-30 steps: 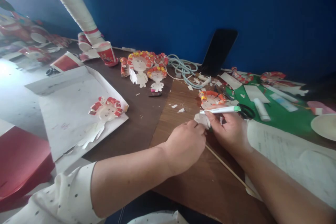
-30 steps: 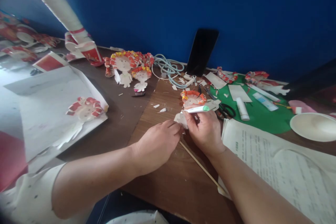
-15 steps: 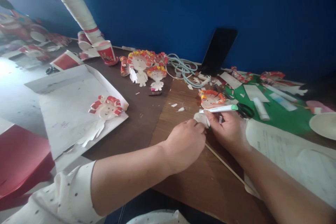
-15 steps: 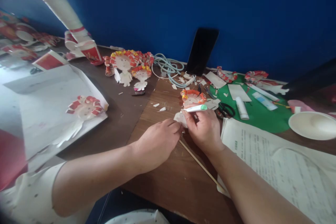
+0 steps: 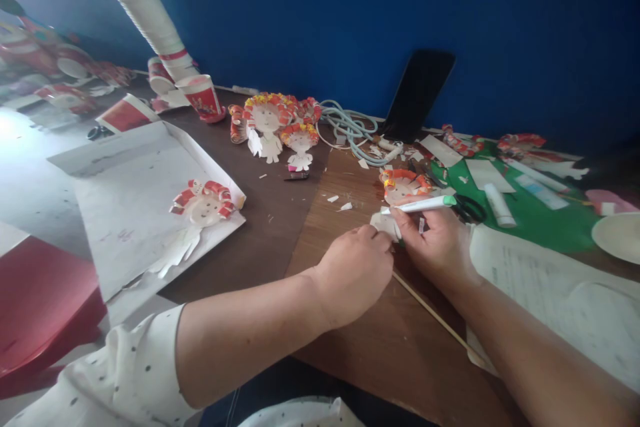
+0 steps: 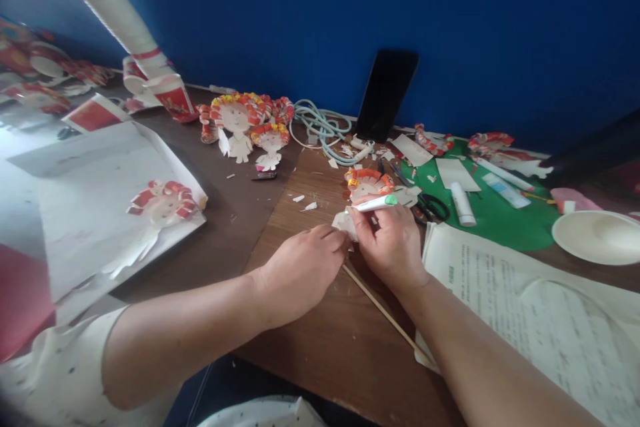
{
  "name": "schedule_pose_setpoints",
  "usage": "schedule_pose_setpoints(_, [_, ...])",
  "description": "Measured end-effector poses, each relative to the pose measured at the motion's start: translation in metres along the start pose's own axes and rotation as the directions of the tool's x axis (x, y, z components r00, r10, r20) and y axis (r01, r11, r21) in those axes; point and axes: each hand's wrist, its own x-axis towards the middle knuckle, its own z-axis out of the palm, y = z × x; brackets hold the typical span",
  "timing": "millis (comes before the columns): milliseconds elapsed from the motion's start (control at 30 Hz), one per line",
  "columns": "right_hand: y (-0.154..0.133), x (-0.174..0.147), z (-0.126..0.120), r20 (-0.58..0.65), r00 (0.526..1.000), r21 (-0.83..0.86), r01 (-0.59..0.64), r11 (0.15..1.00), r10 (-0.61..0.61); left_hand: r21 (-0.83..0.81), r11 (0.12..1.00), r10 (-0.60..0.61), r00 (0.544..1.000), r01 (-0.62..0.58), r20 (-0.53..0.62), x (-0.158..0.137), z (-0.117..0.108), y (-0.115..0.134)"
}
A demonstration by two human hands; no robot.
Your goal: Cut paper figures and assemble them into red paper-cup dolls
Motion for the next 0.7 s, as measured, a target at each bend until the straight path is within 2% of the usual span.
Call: schedule_pose_setpoints(700, [-0.0009, -0.0017, -0.0003, -0.013, 1.0, -0.014, 0.001, 1.0, -0.001, 0.007, 1.0, 0.001, 1.0, -0.001, 0.015, 0.0001, 0.0005, 0.0002])
